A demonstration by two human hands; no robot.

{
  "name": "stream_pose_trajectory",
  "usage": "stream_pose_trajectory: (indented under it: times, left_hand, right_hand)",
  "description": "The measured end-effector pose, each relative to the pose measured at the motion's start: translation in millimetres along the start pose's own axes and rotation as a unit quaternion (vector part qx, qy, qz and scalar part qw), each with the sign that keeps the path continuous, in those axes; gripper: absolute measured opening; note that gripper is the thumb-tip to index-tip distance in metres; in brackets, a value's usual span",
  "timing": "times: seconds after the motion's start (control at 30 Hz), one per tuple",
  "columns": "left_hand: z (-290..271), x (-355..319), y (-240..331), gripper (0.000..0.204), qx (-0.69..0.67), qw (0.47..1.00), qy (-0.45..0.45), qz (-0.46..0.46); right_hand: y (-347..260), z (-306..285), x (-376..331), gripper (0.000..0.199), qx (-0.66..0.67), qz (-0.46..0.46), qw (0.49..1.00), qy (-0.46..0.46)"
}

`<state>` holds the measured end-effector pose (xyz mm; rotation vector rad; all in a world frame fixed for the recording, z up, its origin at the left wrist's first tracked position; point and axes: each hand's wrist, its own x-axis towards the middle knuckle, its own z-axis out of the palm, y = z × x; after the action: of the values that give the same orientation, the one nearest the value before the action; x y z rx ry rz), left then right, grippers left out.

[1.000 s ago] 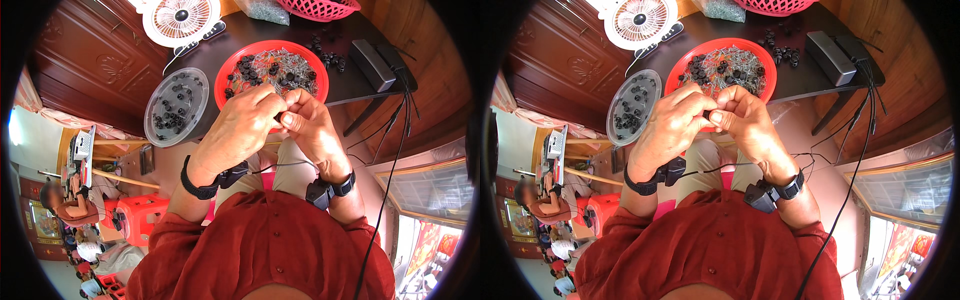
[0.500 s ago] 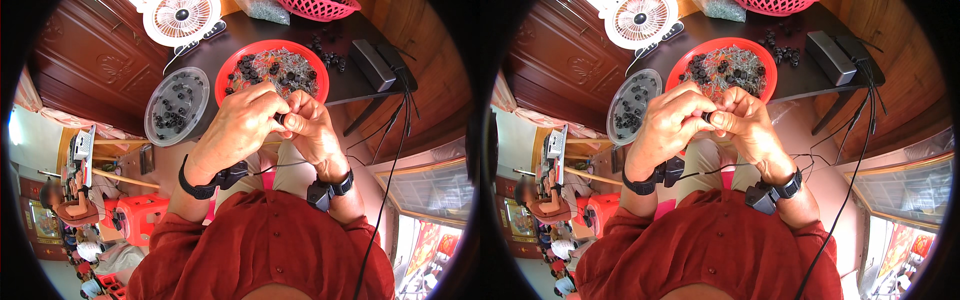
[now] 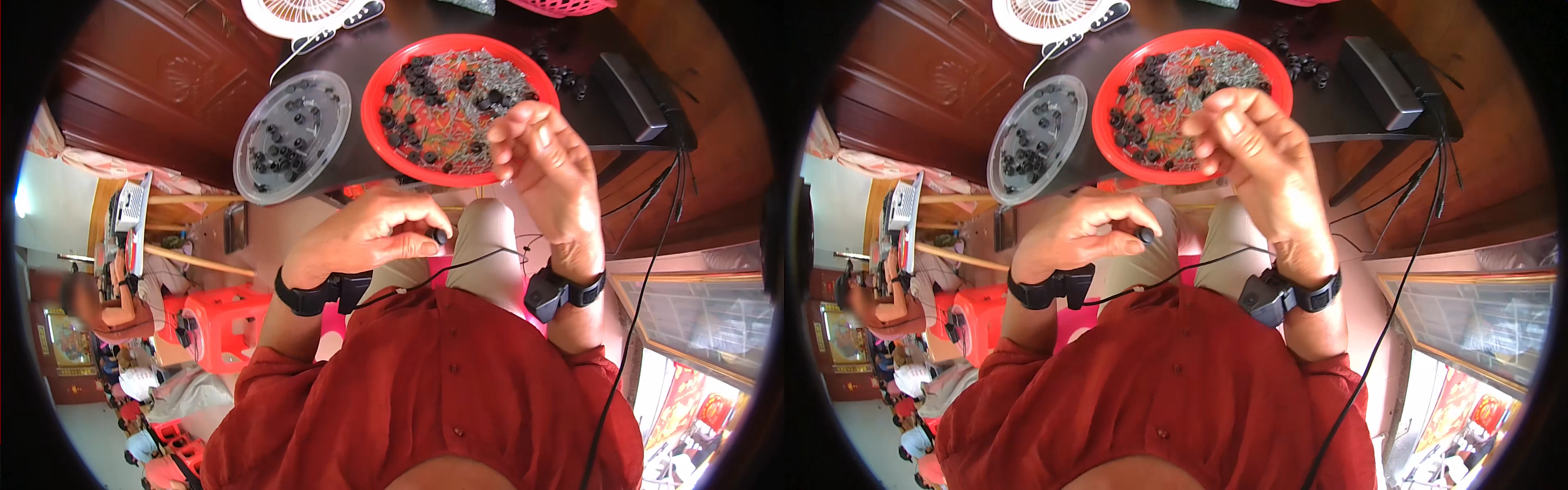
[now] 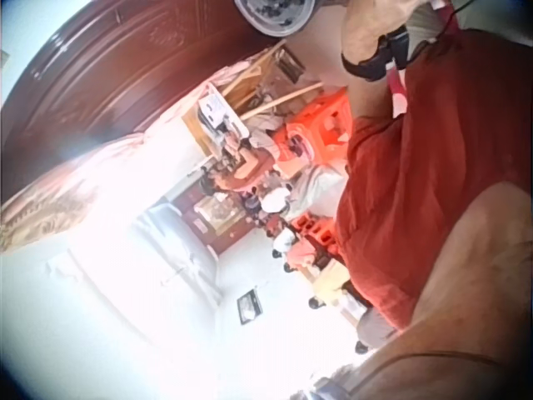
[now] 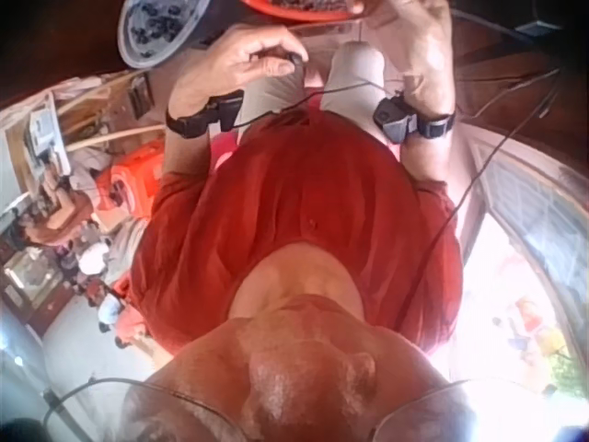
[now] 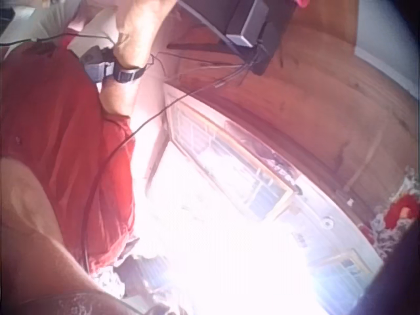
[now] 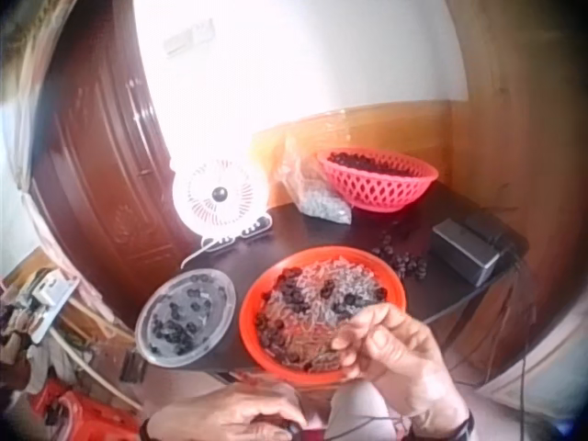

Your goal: The person is picking up small black plastic components and inserting metal pins into them.

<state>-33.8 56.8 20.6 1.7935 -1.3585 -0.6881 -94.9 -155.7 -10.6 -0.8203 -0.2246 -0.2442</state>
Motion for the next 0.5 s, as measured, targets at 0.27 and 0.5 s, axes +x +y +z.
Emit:
stream_pose_trajectory:
  times: [0.27, 0.5]
  left_hand:
    - [57, -31, -150, 0.014, -0.334, 0.895, 0.083, -0.285]
    - [50, -10, -238, 0.02, -0.521, 0.721, 0.34, -0.305]
  right_hand:
    - [7, -3, 3, 0.015, -0.096, -0.043, 0.994, 0.038]
    - [12, 16, -10, 0.007, -0.256, -0.046, 0.96, 0.104]
